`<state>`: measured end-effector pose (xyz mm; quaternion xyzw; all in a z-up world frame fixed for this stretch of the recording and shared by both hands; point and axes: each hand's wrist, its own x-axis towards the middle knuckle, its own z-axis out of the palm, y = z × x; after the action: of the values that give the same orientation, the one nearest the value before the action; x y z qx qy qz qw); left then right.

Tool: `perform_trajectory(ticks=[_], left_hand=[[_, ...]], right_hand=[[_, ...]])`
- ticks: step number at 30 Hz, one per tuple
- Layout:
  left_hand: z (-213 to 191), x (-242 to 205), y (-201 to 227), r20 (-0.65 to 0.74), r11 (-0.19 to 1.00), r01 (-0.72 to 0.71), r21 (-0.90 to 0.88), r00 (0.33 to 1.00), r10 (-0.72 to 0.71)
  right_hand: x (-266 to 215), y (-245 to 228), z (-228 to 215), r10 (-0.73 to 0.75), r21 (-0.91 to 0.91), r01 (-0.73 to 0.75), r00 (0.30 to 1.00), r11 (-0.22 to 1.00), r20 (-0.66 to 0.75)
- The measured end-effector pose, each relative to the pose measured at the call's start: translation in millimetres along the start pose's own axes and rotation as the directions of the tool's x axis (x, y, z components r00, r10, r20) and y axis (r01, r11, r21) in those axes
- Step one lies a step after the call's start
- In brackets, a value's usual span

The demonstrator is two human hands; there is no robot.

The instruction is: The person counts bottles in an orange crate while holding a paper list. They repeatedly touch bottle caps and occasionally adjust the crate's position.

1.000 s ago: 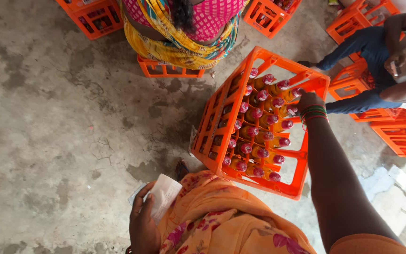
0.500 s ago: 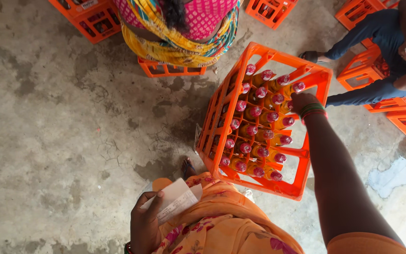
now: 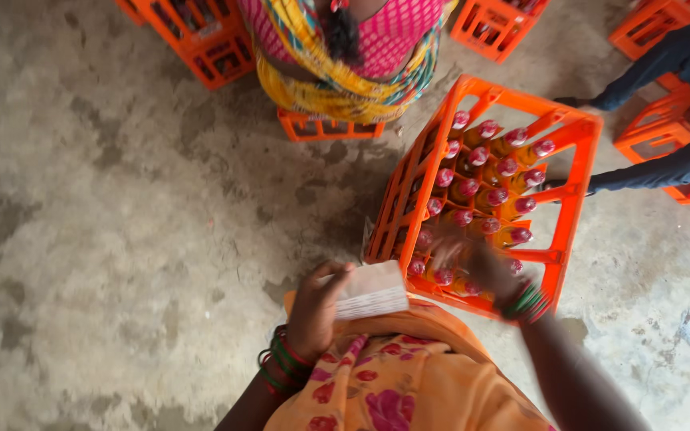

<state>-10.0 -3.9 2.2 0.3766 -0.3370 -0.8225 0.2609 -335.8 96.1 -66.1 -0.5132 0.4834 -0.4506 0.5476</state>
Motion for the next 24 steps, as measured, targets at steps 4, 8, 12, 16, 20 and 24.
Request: perform_trajectory(ticks=[4, 8, 12, 16, 20, 24], left_hand=[[22.0, 15.1, 17.1, 0.155, 0.984, -0.101, 0.149, 0.985, 0.078], [32.3, 13.8, 28.9, 0.091, 0.981, 0.075, 0.179, 0.992, -0.092], [34.7, 2.8, 23.6, 0.359, 0.934, -0.152, 0.323, 0.933, 0.028], [32.3, 1.8, 7.0, 0.384, 0.902, -0.218, 0.373, 0.921, 0.064], [39.6, 1.3, 1.3, 0.398, 0.806, -0.369, 0.463, 0.899, 0.183], [55.7, -2.3, -7.7, 0.302, 0.687, -0.319, 0.653, 0.941, 0.149]], right_hand=[[-4.5, -43.7, 94.9, 0.292, 0.380, -0.188, 0.926, 0.906, -0.238], [-10.2, -70.9, 92.2, 0.284, 0.276, -0.148, 0.775, 0.950, -0.564], [-19.4, -91.4, 86.1, 0.266, 0.356, -0.048, 0.757, 0.933, -0.597], [-17.9, -107.3, 101.2, 0.113, 0.076, -0.084, 0.688, 0.994, -0.717], [-16.5, -126.9, 107.8, -0.447, -0.707, -0.147, 0.681, 0.692, -0.580], [-12.4, -129.9, 109.3, -0.452, -0.793, -0.013, 0.816, 0.609, -0.361]])
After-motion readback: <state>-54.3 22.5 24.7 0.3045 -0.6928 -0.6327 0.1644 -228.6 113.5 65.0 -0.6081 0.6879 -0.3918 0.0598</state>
